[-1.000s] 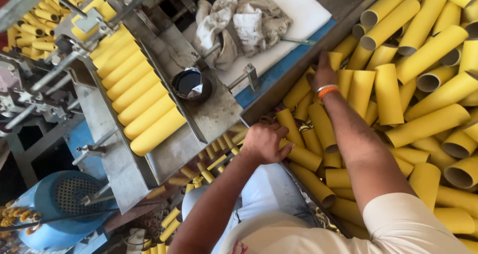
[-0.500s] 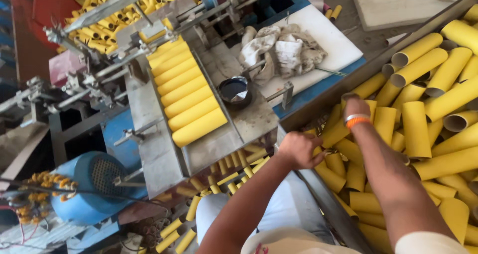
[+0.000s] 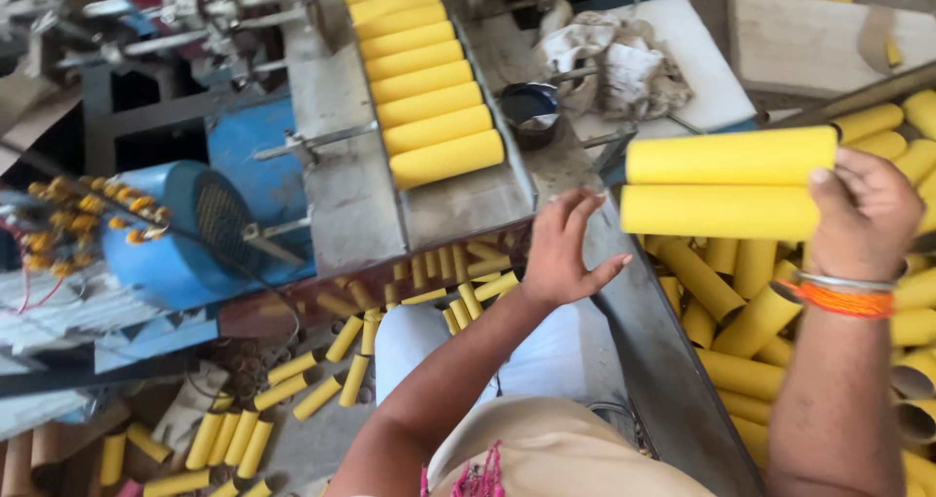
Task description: The person repeatedly picks up yellow cylindrical objects from a pile and places them into a metal tray on a conveyor system. The person handles the cylinders by hand, moving them one at a time or in small groups from the pile to the tray.
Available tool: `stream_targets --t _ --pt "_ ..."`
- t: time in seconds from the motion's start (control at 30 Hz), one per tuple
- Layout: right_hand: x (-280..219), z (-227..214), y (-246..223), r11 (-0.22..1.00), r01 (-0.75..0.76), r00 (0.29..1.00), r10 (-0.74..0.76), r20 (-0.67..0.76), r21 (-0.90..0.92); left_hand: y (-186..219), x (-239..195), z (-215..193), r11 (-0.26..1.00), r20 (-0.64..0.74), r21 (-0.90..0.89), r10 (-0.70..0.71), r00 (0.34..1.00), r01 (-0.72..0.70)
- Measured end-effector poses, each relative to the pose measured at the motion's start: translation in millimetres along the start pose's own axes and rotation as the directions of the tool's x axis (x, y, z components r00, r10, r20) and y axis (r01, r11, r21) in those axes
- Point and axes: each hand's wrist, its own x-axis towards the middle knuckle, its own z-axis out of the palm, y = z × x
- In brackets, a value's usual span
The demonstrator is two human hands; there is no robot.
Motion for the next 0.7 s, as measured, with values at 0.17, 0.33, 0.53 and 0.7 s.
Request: stream_targets --t 0.17,0.33,0.53,0.7 --pt "20.8 165.8 21.4 0.978 -0.120 0.986 0.096 0.138 0.173 -22.8 8.2 -56.2 0.897 -0.021 0.435 0.093 0.995 -0.075" --pt "-1.1 313.6 41.9 0.946 -0.028 0.934 0.140 0.329 -0.323 -82.4 19.7 -95.5 0.689 0.167 0.724 -0.238 0.957 0.045" --pt "-1.0 306.4 43.7 0.685 0.437 0.896 -0.277 0.346 -0.583 -128.2 -0.4 -118.3 0.562 0.219 0.826 -0.399 0.890 0.049" --pt "2.5 160.5 45.3 0.832 0.201 0.968 -0.090 0.233 -0.517 -134.7 5.5 -118.2 0.498 0.276 0.867 -0.479 0.833 -0.001"
